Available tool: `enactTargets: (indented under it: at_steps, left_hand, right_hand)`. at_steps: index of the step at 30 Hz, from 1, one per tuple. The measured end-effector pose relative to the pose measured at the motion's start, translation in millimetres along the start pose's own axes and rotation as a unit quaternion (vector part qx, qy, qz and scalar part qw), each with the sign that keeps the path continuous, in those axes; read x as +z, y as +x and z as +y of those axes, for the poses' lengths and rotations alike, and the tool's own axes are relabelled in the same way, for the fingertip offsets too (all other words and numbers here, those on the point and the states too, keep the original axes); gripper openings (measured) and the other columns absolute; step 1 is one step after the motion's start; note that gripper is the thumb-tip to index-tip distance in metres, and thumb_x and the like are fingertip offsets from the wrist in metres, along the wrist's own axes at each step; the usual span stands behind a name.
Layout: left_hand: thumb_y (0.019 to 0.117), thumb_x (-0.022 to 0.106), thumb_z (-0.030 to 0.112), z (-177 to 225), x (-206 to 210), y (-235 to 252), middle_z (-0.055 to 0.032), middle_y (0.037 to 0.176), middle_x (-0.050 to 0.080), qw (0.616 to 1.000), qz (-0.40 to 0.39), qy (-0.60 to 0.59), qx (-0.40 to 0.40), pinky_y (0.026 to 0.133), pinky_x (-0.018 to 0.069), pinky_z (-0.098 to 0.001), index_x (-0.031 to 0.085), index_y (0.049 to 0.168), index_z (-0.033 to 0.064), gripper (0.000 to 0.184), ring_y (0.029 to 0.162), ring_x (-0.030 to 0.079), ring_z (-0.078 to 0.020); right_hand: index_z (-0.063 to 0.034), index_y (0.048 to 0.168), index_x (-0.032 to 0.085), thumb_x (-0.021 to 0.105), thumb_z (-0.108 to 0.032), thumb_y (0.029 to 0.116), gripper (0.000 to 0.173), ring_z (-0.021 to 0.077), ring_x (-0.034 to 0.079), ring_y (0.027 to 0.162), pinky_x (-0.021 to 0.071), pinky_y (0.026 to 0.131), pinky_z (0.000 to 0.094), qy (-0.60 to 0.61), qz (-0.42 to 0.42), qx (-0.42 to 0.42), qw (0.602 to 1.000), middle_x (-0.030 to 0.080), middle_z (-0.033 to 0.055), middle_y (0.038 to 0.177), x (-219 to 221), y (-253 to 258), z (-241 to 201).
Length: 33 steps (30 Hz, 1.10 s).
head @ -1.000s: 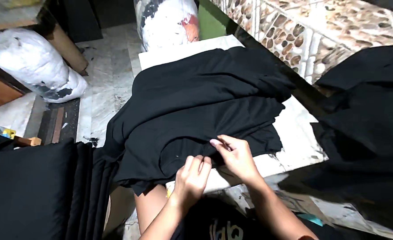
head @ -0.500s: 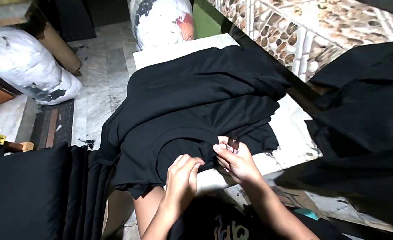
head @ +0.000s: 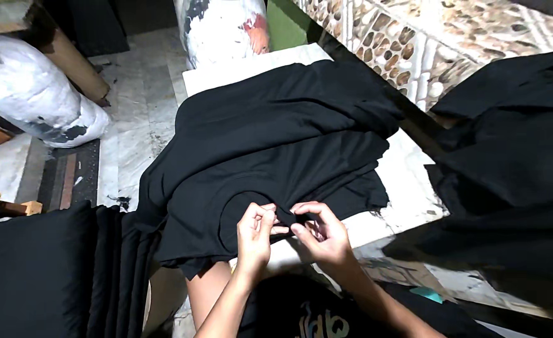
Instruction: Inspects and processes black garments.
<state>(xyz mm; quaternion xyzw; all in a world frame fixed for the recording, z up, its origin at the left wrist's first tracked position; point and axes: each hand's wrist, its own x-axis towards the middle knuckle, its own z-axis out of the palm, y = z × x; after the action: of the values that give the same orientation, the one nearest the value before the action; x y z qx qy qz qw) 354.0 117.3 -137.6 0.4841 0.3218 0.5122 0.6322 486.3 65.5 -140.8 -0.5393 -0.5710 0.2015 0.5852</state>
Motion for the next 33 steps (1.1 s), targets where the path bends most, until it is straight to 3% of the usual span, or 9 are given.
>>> enactTargets:
  at_steps: [3,6,9,13,15,18,22,29,33]
  left_hand:
    - [0.1021,0.036,-0.002,3,-4,-4,-0.0037,0.112,0.071,0.997,0.014,-0.063,-0.051,0.074,0.0630,-0.0264,0.047,0.088,0.0061,0.020,0.087,0.074,-0.0072]
    - [0.1017,0.035,-0.001,0,-4,-10,-0.0057,0.120,0.070,0.998,0.000,-0.064,-0.024,0.079,0.0620,-0.0269,0.047,0.088,0.0071,0.020,0.097,0.073,-0.0083]
    - [0.0991,0.042,-0.002,-7,-2,-13,-0.0059,0.121,0.069,0.998,-0.028,0.010,0.060,0.083,0.0584,-0.0216,0.051,0.085,0.0029,0.017,0.101,0.069,-0.0021]
    - [0.1007,0.040,0.000,-10,-9,-13,-0.0134,0.131,0.066,0.998,-0.041,-0.011,0.052,0.083,0.0627,-0.0312,0.051,0.087,0.0024,0.018,0.100,0.074,-0.0145]
    - [0.1024,0.046,0.007,-14,-21,-17,-0.0086,0.120,0.070,0.997,-0.041,-0.007,0.070,0.078,0.0631,-0.0293,0.057,0.088,0.0050,0.019,0.095,0.074,-0.0130]
    - [0.1038,0.057,0.031,-6,-39,-36,0.0082,0.078,0.062,0.984,-0.153,0.037,0.088,0.060,0.0500,-0.0124,0.062,0.085,0.0117,0.027,0.065,0.058,0.0057]
    - [0.0979,0.058,0.008,21,-30,-61,-0.0129,0.071,0.067,0.886,-0.424,0.162,0.094,0.065,0.0528,-0.0286,0.069,0.083,-0.0073,0.024,0.066,0.065,-0.0154]
    - [0.0973,0.059,0.042,25,-38,-31,-0.0111,0.095,0.071,0.850,-0.029,0.467,0.241,0.081,0.0515,-0.0321,0.074,0.091,0.0050,0.040,0.090,0.065,-0.0214]
    - [0.0947,0.068,0.030,14,-22,-5,-0.0175,0.111,0.068,0.899,-0.065,0.417,0.114,0.087,0.0535,-0.0413,0.073,0.104,-0.0015,0.034,0.103,0.066,-0.0272]
  right_hand:
    - [0.0006,0.106,0.064,0.060,-0.033,0.0936,0.037,0.0116,0.061,0.076,0.0477,0.062,0.0214,-0.251,0.011,-0.054,0.966,0.066,0.0147,0.097,-3,-12,-10]
    - [-0.0012,0.094,0.069,0.051,-0.027,0.0956,0.031,0.0187,0.062,0.058,0.0468,0.051,0.0314,-0.395,-0.005,-0.086,0.915,0.067,0.0090,0.072,-4,-18,-18]
    - [0.0007,0.094,0.070,0.051,-0.023,0.0966,0.031,0.0224,0.065,0.054,0.0480,0.046,0.0346,-0.428,-0.023,-0.091,0.899,0.069,0.0104,0.072,3,-16,-20]
    - [0.0031,0.099,0.071,0.049,-0.021,0.0987,0.033,0.0283,0.065,0.052,0.0474,0.044,0.0420,-0.426,-0.011,-0.041,0.904,0.068,0.0131,0.069,3,-4,-19]
    - [0.0041,0.106,0.070,0.052,-0.030,0.0990,0.039,0.0280,0.063,0.053,0.0474,0.046,0.0442,-0.397,-0.007,-0.004,0.918,0.067,0.0128,0.070,-4,1,-16]
    - [0.0022,0.101,0.069,0.064,-0.049,0.0912,0.052,0.0273,0.060,0.056,0.0453,0.050,0.0462,-0.348,-0.041,0.050,0.935,0.064,0.0125,0.070,-10,10,-7]
    - [0.0040,0.082,0.067,0.069,-0.011,0.0857,0.016,0.0335,0.063,0.057,0.0463,0.051,0.0514,-0.302,-0.134,0.025,0.944,0.062,0.0165,0.065,3,22,-1]
    - [-0.0037,0.083,0.063,0.055,-0.017,0.0976,0.022,0.0031,0.052,0.059,0.0429,0.058,0.0209,-0.169,-0.139,0.045,0.975,0.055,-0.0004,0.065,-7,33,0]
    - [-0.0020,0.083,0.064,0.054,-0.012,0.0959,0.019,-0.0015,0.052,0.062,0.0432,0.060,0.0157,-0.128,-0.144,0.051,0.980,0.056,-0.0012,0.067,-7,26,-2]
